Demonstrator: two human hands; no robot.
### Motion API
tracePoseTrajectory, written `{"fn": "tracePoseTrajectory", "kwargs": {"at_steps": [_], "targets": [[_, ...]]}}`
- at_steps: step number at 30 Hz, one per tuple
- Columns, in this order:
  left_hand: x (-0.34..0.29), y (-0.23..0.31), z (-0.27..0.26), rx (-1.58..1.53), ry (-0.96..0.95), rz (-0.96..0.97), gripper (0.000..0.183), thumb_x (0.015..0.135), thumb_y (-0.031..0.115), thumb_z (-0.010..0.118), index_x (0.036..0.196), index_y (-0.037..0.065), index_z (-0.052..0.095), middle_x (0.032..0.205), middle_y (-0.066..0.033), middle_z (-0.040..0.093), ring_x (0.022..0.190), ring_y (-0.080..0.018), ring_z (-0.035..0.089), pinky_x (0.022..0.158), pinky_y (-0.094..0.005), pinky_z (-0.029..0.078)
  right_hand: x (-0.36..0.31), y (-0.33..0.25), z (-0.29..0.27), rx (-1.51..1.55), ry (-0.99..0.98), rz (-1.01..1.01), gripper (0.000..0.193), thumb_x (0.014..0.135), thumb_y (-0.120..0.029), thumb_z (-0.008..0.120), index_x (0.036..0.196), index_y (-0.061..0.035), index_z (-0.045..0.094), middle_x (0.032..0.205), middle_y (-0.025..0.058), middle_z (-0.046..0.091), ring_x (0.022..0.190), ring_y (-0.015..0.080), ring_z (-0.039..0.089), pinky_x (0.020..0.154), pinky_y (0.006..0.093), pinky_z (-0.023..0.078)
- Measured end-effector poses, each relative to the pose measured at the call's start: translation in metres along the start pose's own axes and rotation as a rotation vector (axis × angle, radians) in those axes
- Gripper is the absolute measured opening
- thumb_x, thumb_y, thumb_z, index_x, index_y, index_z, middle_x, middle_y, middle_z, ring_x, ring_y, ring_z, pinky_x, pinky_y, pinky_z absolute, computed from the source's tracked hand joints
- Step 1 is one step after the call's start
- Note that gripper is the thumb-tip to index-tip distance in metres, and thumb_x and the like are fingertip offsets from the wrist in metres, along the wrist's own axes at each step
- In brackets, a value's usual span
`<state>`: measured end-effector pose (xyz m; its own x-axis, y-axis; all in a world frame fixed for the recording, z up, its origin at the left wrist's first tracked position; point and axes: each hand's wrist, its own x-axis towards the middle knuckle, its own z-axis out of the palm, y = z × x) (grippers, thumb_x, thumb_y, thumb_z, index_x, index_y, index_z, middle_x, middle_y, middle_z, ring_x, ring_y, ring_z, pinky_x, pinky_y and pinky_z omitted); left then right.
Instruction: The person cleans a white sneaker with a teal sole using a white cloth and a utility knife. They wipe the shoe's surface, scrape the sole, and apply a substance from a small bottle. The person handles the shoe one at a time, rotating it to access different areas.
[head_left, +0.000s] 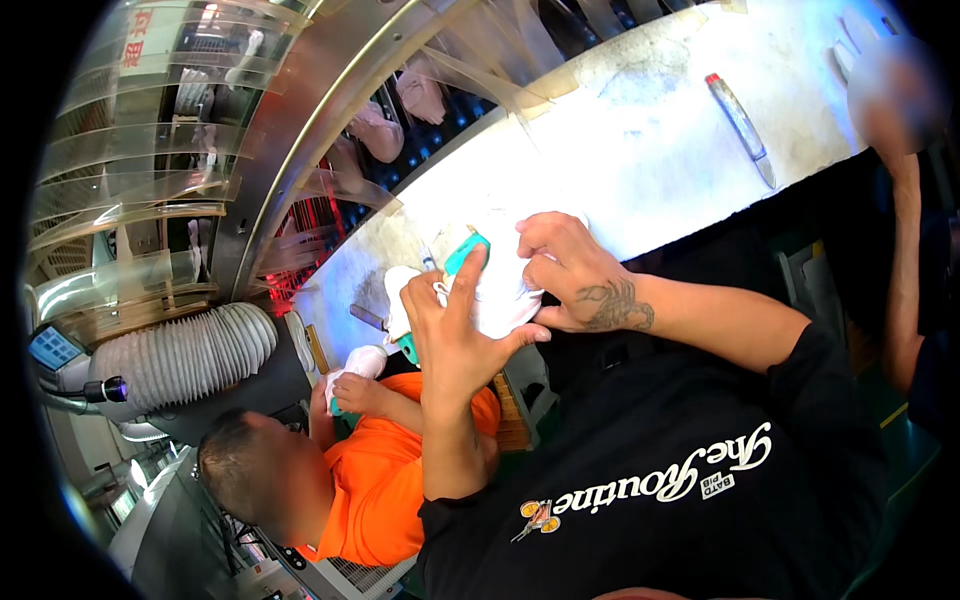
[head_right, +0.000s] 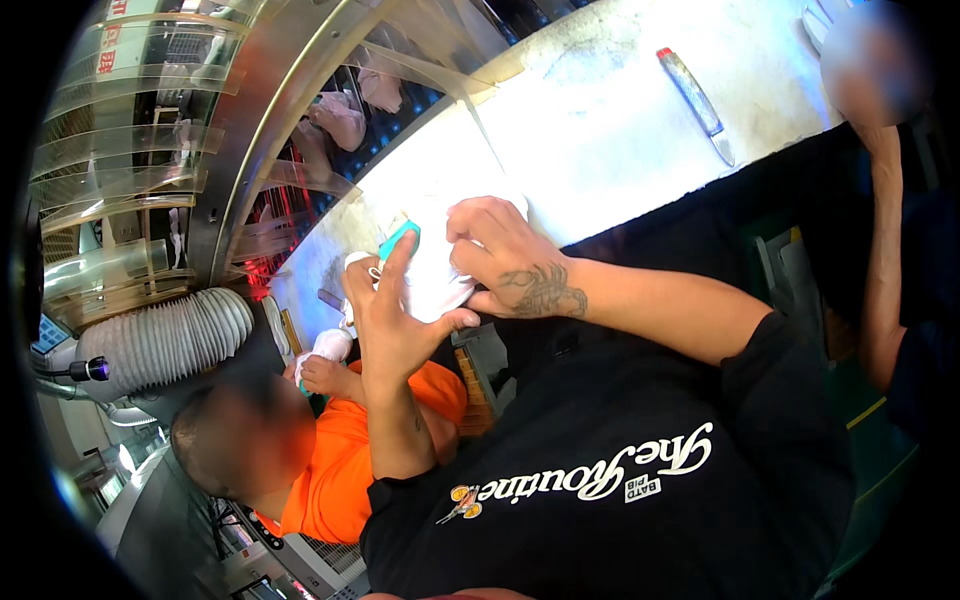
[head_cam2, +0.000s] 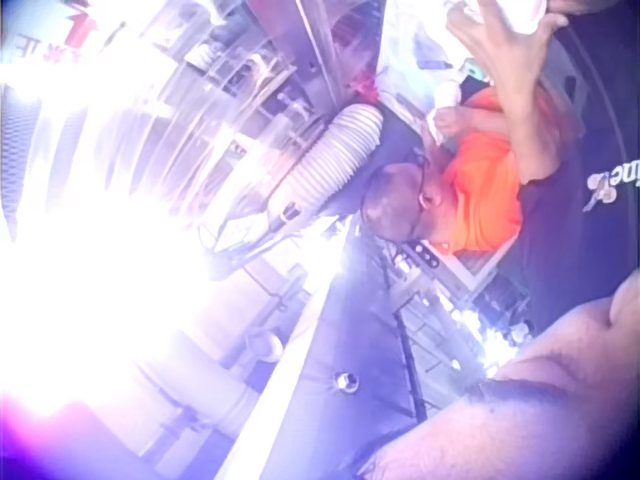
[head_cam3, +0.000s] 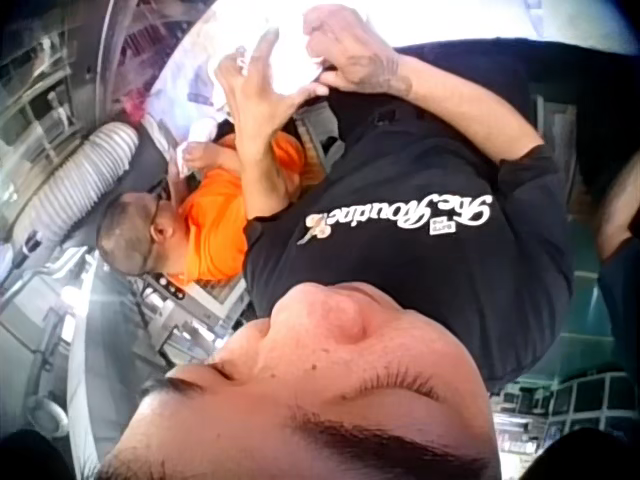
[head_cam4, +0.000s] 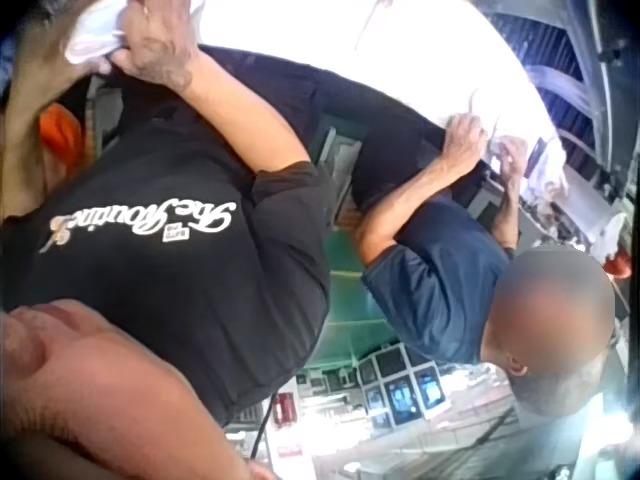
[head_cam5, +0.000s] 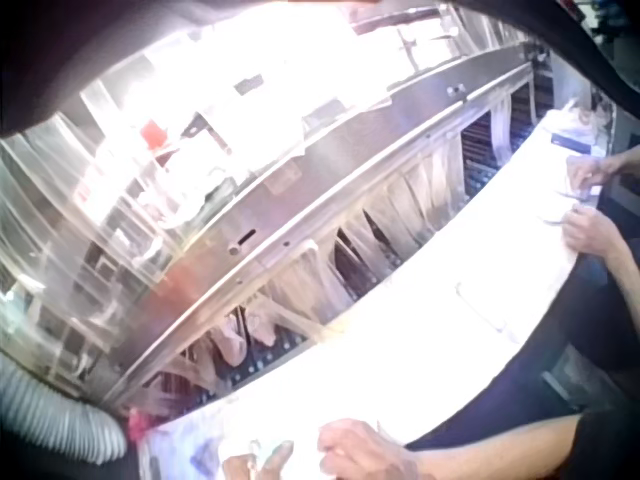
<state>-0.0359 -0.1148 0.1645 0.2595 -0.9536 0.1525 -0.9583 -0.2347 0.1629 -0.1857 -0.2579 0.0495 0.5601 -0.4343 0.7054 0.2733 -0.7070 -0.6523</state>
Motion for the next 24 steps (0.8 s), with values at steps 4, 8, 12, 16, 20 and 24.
{"fn": "tracePoseTrajectory", "kwargs": {"at_steps": [4, 8, 12, 16, 20, 24], "targets": [[0.002, -0.006, 0.004, -0.046, 0.032, 0.078, 0.115, 0.053, 0.065, 0.101, 0.150, 0.013, 0.067, 0.130, -0.0210, 0.058, 0.120, -0.0414, 0.058, 0.100, -0.0551, 0.052, 0.000, -0.002, 0.003, -0.014, -0.025, 0.013, 0.043, 0.065, -0.013, 0.093, 0.088, -0.0070, 0.057, 0.126, 0.0152, 0.057, 0.133, 0.0421, 0.059, 0.106, 0.0538, 0.051], [-0.004, -0.010, 0.009, -0.082, 0.008, 0.001, 0.107, 0.053, 0.055, 0.106, 0.146, 0.016, 0.071, 0.133, -0.0216, 0.059, 0.120, -0.0421, 0.060, 0.100, -0.0524, 0.054, 0.001, -0.005, -0.002, 0.040, -0.095, 0.141, 0.041, 0.068, -0.012, 0.092, 0.090, -0.0063, 0.058, 0.124, 0.0153, 0.058, 0.130, 0.0407, 0.061, 0.106, 0.0520, 0.051], [-0.006, -0.012, 0.014, -0.192, 0.001, -0.088, 0.101, 0.055, 0.050, 0.107, 0.143, 0.015, 0.073, 0.129, -0.0196, 0.063, 0.117, -0.0399, 0.061, 0.098, -0.0504, 0.055, 0.004, -0.005, -0.002, 0.073, -0.092, 0.205, 0.042, 0.068, -0.009, 0.092, 0.097, -0.0051, 0.062, 0.122, 0.0151, 0.060, 0.125, 0.0391, 0.063, 0.104, 0.0476, 0.054], [-0.006, -0.015, 0.016, -0.179, 0.027, -0.044, 0.100, 0.059, 0.045, 0.108, 0.146, 0.011, 0.071, 0.122, -0.0159, 0.064, 0.110, -0.0338, 0.065, 0.090, -0.0451, 0.057, 0.002, 0.000, -0.003, 0.070, -0.082, 0.183, 0.052, 0.067, -0.009, 0.093, 0.110, -0.0037, 0.065, 0.126, 0.0156, 0.060, 0.124, 0.0378, 0.063, 0.103, 0.0455, 0.056], [-0.005, -0.011, 0.014, -0.231, -0.001, -0.104, 0.095, 0.061, 0.038, 0.107, 0.145, 0.012, 0.071, 0.126, -0.0184, 0.064, 0.118, -0.0378, 0.060, 0.098, -0.0481, 0.055, -0.008, 0.008, -0.008, 0.049, -0.039, 0.164, 0.063, 0.070, -0.013, 0.097, 0.124, -0.0032, 0.066, 0.135, 0.0171, 0.060, 0.129, 0.0376, 0.060, 0.107, 0.0459, 0.055], [-0.009, -0.017, 0.014, -0.243, -0.022, -0.127, 0.092, 0.065, 0.029, 0.106, 0.148, 0.010, 0.069, 0.129, -0.0202, 0.062, 0.120, -0.0379, 0.060, 0.099, -0.0481, 0.055, -0.017, 0.018, -0.015, 0.018, -0.061, 0.229, 0.066, 0.076, -0.022, 0.100, 0.130, -0.0039, 0.066, 0.142, 0.0176, 0.060, 0.141, 0.0384, 0.056, 0.115, 0.0490, 0.052]]}}
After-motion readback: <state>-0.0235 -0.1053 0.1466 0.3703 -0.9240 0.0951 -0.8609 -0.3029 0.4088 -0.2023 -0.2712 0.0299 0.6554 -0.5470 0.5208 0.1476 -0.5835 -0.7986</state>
